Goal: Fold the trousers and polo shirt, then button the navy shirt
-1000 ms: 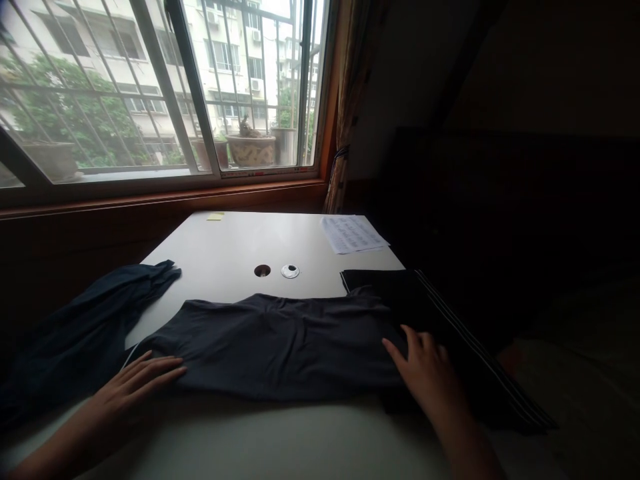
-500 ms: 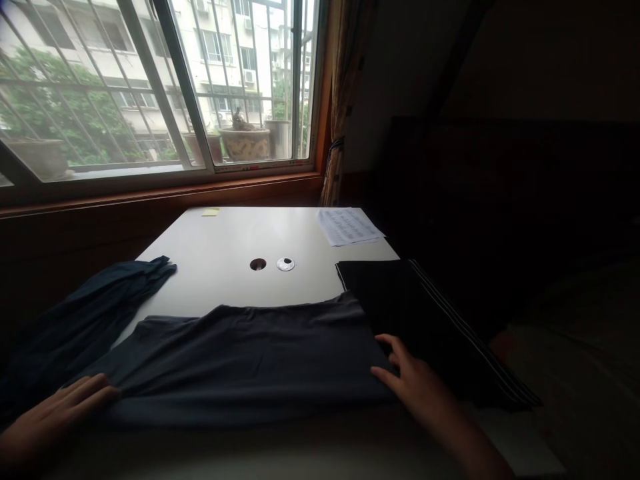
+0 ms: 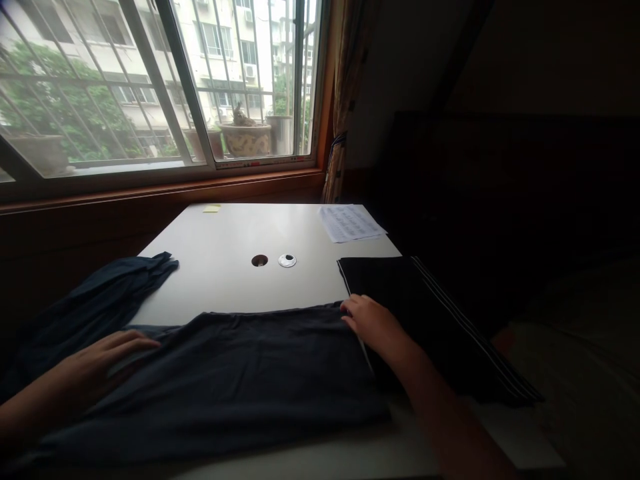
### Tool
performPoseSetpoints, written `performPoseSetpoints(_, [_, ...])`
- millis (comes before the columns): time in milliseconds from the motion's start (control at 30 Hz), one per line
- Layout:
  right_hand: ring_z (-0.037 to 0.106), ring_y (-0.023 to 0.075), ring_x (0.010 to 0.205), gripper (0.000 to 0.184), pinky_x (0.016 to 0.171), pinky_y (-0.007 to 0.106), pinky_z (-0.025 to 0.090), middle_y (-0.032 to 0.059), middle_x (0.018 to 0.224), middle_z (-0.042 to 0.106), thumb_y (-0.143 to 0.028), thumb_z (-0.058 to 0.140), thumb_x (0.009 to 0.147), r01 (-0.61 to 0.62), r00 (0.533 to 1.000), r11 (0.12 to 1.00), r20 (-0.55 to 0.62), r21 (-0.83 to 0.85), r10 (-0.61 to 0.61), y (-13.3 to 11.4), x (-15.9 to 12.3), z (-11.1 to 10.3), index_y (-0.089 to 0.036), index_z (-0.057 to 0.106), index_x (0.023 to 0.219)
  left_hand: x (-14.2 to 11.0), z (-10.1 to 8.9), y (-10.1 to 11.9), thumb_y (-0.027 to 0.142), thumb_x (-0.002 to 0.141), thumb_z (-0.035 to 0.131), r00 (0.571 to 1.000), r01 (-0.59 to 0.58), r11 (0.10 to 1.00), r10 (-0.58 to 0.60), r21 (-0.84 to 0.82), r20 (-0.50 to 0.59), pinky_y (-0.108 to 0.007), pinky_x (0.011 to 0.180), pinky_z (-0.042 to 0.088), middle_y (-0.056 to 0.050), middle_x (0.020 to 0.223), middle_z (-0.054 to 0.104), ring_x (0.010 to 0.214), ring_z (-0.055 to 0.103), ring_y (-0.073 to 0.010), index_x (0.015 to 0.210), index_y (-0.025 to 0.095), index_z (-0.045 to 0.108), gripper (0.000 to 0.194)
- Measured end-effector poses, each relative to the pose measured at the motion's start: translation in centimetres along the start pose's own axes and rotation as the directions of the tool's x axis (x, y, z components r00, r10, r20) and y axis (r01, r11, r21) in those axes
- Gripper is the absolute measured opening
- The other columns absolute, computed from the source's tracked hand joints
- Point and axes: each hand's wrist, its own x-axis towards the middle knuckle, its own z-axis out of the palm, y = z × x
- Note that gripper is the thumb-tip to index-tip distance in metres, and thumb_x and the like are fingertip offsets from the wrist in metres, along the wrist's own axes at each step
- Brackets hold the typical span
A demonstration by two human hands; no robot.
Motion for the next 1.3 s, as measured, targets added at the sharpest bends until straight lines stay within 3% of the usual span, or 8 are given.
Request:
performPoseSetpoints(67, [0.064,0.0224,0.101,0.016,0.089,0.029,0.049,0.0074,0.106,0.068,-0.020,0.065,0.086,0.070,0.995,0.997,0.072,-0.017,-0.068,0.2,2.2,0.4,-0.022,0.072,0.100,4.1,0.7,1.3,0.046,0.092,0.052,0.991,-0.104,0.995,0.102,0.010,0.087,-0.033,0.090,0.054,-0.005,0.115,0.069,0.102,0.065,-0.0244,0.113,0.033,0.072,0.032])
performPoseSetpoints(167, [0.063,0.0221,0.100,0.017,0.088,0.029,0.048,0.0078,0.107,0.067,-0.019,0.069,0.083,0.108,0.983,0.994,0.147,-0.001,-0.106,0.9,4.2,1.1,-0.019,0.072,0.099,8.8,3.0,2.2,0.044,0.095,0.051,0.981,-0.185,0.981,0.180,0.060,0.078,-0.038,0.096,0.050,-0.007,0.118,0.067,0.108,0.061,-0.0262,0.117,0.028,0.069,0.033])
performPoseSetpoints(300, [0.061,0.0243,0.103,0.009,0.088,0.029,0.047,0.0075,0.102,0.066,-0.022,0.071,0.080,0.067,0.967,0.996,0.241,0.054,-0.078,1.7,5.4,1.3,-0.019,0.072,0.088,11.6,6.0,2.4,0.043,0.095,0.054,0.972,-0.201,0.973,0.184,0.110,0.148,-0.040,0.090,0.051,-0.007,0.117,0.065,0.108,0.058,-0.0284,0.115,0.027,0.066,0.029])
performPoseSetpoints(467, [0.063,0.0208,0.088,0.007,0.075,0.026,0.046,0.0055,0.093,0.067,-0.016,0.064,0.077,0.026,0.964,0.984,0.257,0.174,-0.071,2.3,5.4,0.7,-0.019,0.065,0.083,11.7,7.5,1.8,0.045,0.095,0.054,0.975,-0.192,0.980,0.184,0.055,0.125,-0.038,0.083,0.050,-0.006,0.101,0.062,0.096,0.058,-0.0257,0.091,0.023,0.061,0.024])
performPoseSetpoints(633, [0.064,0.0187,0.084,0.018,0.073,0.025,0.046,0.0040,0.093,0.068,-0.015,0.061,0.079,-0.021,0.964,0.948,0.259,0.317,-0.065,3.1,5.6,0.3,-0.020,0.060,0.097,10.9,8.4,0.7,0.048,0.098,0.046,0.987,-0.163,0.986,0.164,-0.042,0.006,-0.035,0.077,0.049,-0.006,0.098,0.058,0.086,0.058,-0.0218,0.092,0.022,0.054,0.028])
performPoseSetpoints(1000, [0.064,0.0230,0.093,0.025,0.081,0.030,0.049,0.0086,0.104,0.066,-0.014,0.064,0.084,-0.071,0.970,0.990,0.238,0.118,0.041,3.6,6.4,1.5,-0.017,0.062,0.109,10.5,10.2,0.3,0.047,0.100,0.044,0.976,-0.156,0.981,0.171,0.116,-0.135,-0.038,0.081,0.050,-0.006,0.097,0.056,0.091,0.056,-0.0239,0.092,0.023,0.052,0.027])
performPoseSetpoints(1167, [0.058,0.0313,0.108,0.029,0.090,0.041,0.050,0.0157,0.118,0.060,-0.016,0.057,0.091,-0.060,0.992,0.974,-0.122,-0.219,0.034,-0.9,3.4,1.6,-0.017,0.062,0.119,10.7,9.2,1.0,0.028,0.099,0.047,0.947,-0.219,0.921,0.281,0.323,-0.159,-0.042,0.082,0.052,-0.009,0.103,0.060,0.091,0.057,-0.0258,0.104,0.022,0.061,0.015])
performPoseSetpoints(1300, [0.056,0.0287,0.119,0.037,0.100,0.042,0.048,0.0139,0.132,0.059,-0.027,0.046,0.100,0.099,0.978,0.987,-0.172,-0.124,-0.120,-6.9,0.3,4.0,-0.021,0.056,0.135,9.8,8.3,4.9,0.010,0.094,0.044,0.907,-0.335,0.843,0.410,0.421,-0.101,-0.046,0.094,0.050,-0.011,0.121,0.063,0.113,0.057,-0.0298,0.121,0.023,0.063,0.036])
